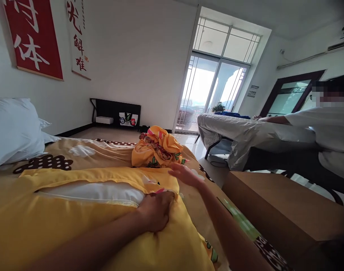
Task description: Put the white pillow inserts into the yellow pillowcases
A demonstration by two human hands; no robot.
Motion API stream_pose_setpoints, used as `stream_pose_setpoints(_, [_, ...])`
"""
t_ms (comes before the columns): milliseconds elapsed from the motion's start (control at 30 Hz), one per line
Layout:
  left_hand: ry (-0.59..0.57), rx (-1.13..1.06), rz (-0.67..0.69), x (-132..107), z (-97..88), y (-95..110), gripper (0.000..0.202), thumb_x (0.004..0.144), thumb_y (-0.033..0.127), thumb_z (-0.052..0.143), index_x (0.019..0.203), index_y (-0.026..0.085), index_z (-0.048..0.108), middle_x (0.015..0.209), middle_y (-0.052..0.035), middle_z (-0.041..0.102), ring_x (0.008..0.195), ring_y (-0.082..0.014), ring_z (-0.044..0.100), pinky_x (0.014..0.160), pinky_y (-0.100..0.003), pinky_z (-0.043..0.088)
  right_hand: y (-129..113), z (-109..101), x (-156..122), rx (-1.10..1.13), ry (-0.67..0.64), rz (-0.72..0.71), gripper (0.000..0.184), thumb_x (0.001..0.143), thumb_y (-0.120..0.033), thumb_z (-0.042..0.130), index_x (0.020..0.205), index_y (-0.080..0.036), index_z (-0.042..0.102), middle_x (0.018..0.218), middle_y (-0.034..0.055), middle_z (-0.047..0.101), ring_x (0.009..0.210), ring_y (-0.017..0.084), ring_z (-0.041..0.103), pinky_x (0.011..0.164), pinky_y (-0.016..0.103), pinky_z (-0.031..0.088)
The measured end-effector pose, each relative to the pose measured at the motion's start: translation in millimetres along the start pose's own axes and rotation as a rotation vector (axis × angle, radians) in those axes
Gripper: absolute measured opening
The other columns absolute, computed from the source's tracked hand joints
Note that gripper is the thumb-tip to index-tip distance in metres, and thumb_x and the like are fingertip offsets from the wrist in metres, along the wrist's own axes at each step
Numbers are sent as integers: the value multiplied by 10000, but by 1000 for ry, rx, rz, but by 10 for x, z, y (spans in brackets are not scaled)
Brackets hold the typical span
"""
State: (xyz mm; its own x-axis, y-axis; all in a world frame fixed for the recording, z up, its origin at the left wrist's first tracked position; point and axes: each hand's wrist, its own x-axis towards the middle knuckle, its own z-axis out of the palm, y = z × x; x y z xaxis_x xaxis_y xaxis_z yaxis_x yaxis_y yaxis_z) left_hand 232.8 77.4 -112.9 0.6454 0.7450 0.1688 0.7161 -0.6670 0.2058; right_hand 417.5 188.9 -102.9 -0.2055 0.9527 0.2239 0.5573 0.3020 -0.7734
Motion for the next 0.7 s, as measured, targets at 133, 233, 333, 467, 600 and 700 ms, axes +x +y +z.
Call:
stream_pose_setpoints(133, [-30, 42, -4, -39, 15, 30, 338, 770, 289, 458, 1098, 227, 510, 1105, -86, 645, 994, -294, 622, 860, -442, 500, 394, 337, 91, 79, 271, 218, 489, 840, -485, 516, 1203, -162, 573, 1182, 144, 638, 1168, 272, 555, 939, 418, 453])
stream_pose_setpoints(233, [-74, 68, -5, -137, 15, 73, 357, 793, 319, 451, 1122, 198, 521, 1140, -131, 625, 1030, -316, 597, 915, -479, 466, 548, 547, 16, 222, 228, 298, 485, 802, -549, 547, 1032, -132, 636, 913, 145, 704, 941, 274, 663, 763, 389, 537])
stream_pose_setpoints(333, [-53, 9, -4, -281, -27, 141, 331, 803, 317, 464, 1113, 213, 517, 1132, -114, 614, 1028, -294, 577, 936, -459, 448, 464, 561, -27, 396, 148, 261, 460, 701, -567, 660, 865, -137, 662, 739, 113, 701, 736, 251, 682, 641, 351, 553])
stream_pose_setpoints(467, [-56, -22, -47, -425, -116, 262, 241, 844, 305, 433, 1034, 223, 557, 1074, -94, 627, 995, -286, 571, 941, -461, 432, 176, 319, 44, 576, 187, 138, 536, 591, -562, 737, 925, -152, 651, 816, 96, 718, 726, 245, 676, 643, 346, 556])
stream_pose_setpoints(600, [-8, 85, -37, -467, -93, 324, 319, 884, 298, 397, 1144, 243, 574, 1156, -104, 613, 1089, -320, 534, 1031, -535, 324, -13, 79, 83, 649, 347, 48, 623, 635, -604, 682, 1076, -173, 598, 927, 84, 715, 835, 245, 665, 686, 334, 553])
stream_pose_setpoints(700, [60, 89, -14, -472, 10, 289, 400, 891, 274, 390, 1274, 254, 506, 1293, -103, 555, 1180, -313, 491, 1062, -515, 301, -74, 78, -18, 623, 306, 62, 528, 696, -605, 636, 995, -170, 643, 829, 87, 710, 766, 236, 664, 636, 333, 547])
